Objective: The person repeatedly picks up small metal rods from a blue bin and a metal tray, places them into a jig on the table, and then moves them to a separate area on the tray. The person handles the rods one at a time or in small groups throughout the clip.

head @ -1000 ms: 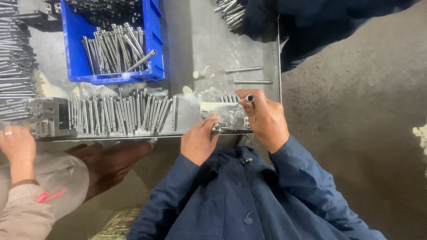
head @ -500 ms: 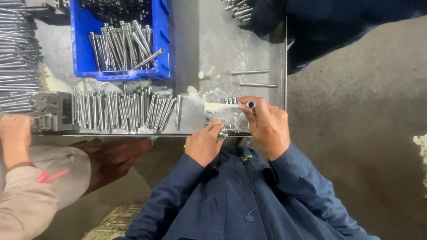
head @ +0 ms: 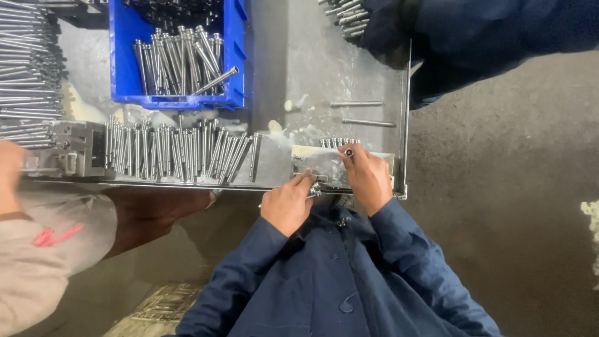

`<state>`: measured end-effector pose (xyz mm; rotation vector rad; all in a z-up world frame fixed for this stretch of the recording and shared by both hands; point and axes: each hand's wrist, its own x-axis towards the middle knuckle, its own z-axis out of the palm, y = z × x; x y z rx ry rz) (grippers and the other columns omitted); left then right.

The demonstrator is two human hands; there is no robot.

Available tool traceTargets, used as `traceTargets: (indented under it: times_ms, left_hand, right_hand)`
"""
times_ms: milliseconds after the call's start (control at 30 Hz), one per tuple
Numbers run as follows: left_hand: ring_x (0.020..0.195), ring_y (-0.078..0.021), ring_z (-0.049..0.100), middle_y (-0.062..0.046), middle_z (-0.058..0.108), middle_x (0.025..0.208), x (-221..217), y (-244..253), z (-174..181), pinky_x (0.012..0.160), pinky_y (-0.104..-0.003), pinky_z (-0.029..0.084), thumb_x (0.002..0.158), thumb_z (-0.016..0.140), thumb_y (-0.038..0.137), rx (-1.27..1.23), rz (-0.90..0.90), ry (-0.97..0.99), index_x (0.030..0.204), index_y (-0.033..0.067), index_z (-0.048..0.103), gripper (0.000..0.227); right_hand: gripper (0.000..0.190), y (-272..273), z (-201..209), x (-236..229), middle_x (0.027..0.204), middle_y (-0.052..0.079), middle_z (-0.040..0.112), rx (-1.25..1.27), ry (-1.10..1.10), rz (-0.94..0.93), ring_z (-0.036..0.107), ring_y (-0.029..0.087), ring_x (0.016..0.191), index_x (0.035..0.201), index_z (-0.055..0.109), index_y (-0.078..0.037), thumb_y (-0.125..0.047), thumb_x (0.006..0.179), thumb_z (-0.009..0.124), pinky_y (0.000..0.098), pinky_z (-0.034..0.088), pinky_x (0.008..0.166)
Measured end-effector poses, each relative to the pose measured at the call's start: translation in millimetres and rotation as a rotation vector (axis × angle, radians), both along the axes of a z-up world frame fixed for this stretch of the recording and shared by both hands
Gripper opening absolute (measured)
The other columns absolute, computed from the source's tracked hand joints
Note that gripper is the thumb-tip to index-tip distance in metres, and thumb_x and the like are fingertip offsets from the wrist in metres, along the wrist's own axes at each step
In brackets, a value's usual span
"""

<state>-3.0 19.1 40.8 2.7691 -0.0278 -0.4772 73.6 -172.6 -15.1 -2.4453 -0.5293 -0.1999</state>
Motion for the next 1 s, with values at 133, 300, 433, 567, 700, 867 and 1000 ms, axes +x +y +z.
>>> traceTargets:
  times_ms: [133, 300, 433, 567, 700, 867, 1000]
  left_hand:
    - [0.083, -0.0430, 0.075, 0.003, 0.066, 0.138, -1.0, -2.8, -4.0, 0.069, -0.055, 0.063, 0.089, 0.065, 0.030, 0.002, 0.013, 0.005, 0.125, 0.0228, 0.067, 0.037]
    - [0.104, -0.0368, 0.073, 0.001, 0.070, 0.128, 8.3, 0.4, -22.9, 0.079, -0.054, 0.063, 0.088, 0.069, 0.040, -0.160, 0.072, 0.039, 0.120, 0.0239, 0.068, 0.036]
    - [0.097, -0.0414, 0.073, -0.011, 0.077, 0.100, 13.1, -0.6, -16.9, 0.076, -0.051, 0.060, 0.090, 0.072, 0.044, -0.504, 0.286, 0.024, 0.106, 0.0141, 0.072, 0.034]
    - [0.080, -0.0260, 0.068, -0.013, 0.073, 0.102, 10.2, -5.3, -34.6, 0.069, -0.038, 0.058, 0.096, 0.068, 0.028, -1.055, 0.584, 0.080, 0.115, 0.0045, 0.066, 0.030]
    - [0.081, -0.0242, 0.077, -0.019, 0.072, 0.105, 8.5, -17.8, -37.5, 0.074, -0.041, 0.068, 0.104, 0.059, 0.012, -1.688, 0.978, 0.336, 0.130, -0.0012, 0.052, 0.030]
    - [0.104, -0.0303, 0.069, -0.022, 0.068, 0.114, 12.4, -54.6, -28.8, 0.089, -0.046, 0.059, 0.102, 0.058, 0.003, -1.657, 0.791, 0.229, 0.131, -0.0042, 0.052, 0.030]
    - [0.102, -0.0143, 0.065, -0.011, 0.072, 0.109, 16.6, -75.6, 9.1, 0.094, -0.035, 0.056, 0.100, 0.062, 0.001, -1.483, 0.633, 0.236, 0.128, -0.0034, 0.063, 0.028]
  right_hand:
    - [0.009, -4.2, 74.4, 5.8, 0.091, 0.003, 0.078, 0.277, -0.078, 0.015, 0.076, 0.029, 0.077, 0.098, 0.064, -0.013, -0.019, 0.104, 0.064, 0.0390, 0.058, 0.066]
    - [0.030, -41.9, 99.5, 30.4, 0.093, 0.015, 0.066, 0.313, -0.298, -0.049, 0.063, 0.045, 0.080, 0.115, 0.068, 0.000, -0.024, 0.117, 0.049, 0.0498, 0.051, 0.069]
    - [0.014, -54.3, 21.9, 47.2, 0.091, 0.018, 0.064, 0.066, -0.067, 0.016, 0.064, 0.048, 0.084, 0.114, 0.070, 0.000, -0.010, 0.104, 0.067, 0.0559, 0.049, 0.062]
    - [0.008, -51.0, -46.2, 59.5, 0.090, 0.006, 0.060, -0.299, -0.136, 0.115, 0.063, 0.031, 0.083, 0.102, 0.075, -0.012, -0.015, 0.096, 0.071, 0.0428, 0.049, 0.068]
    - [0.016, -34.6, -6.4, 42.0, 0.096, 0.000, 0.050, -0.290, -0.294, -0.039, 0.052, 0.023, 0.090, 0.085, 0.065, -0.010, -0.007, 0.100, 0.069, 0.0336, 0.038, 0.071]
    - [0.006, -28.5, 40.7, -30.5, 0.090, 0.013, 0.065, 0.209, 0.118, -0.085, 0.065, 0.039, 0.082, 0.100, 0.068, -0.007, -0.013, 0.098, 0.069, 0.0457, 0.051, 0.068]
    - [0.041, -23.6, 65.4, -55.1, 0.115, 0.032, 0.069, 0.399, 0.718, -0.169, 0.067, 0.055, 0.102, 0.138, 0.053, -0.004, -0.024, 0.102, 0.057, 0.0622, 0.057, 0.079]
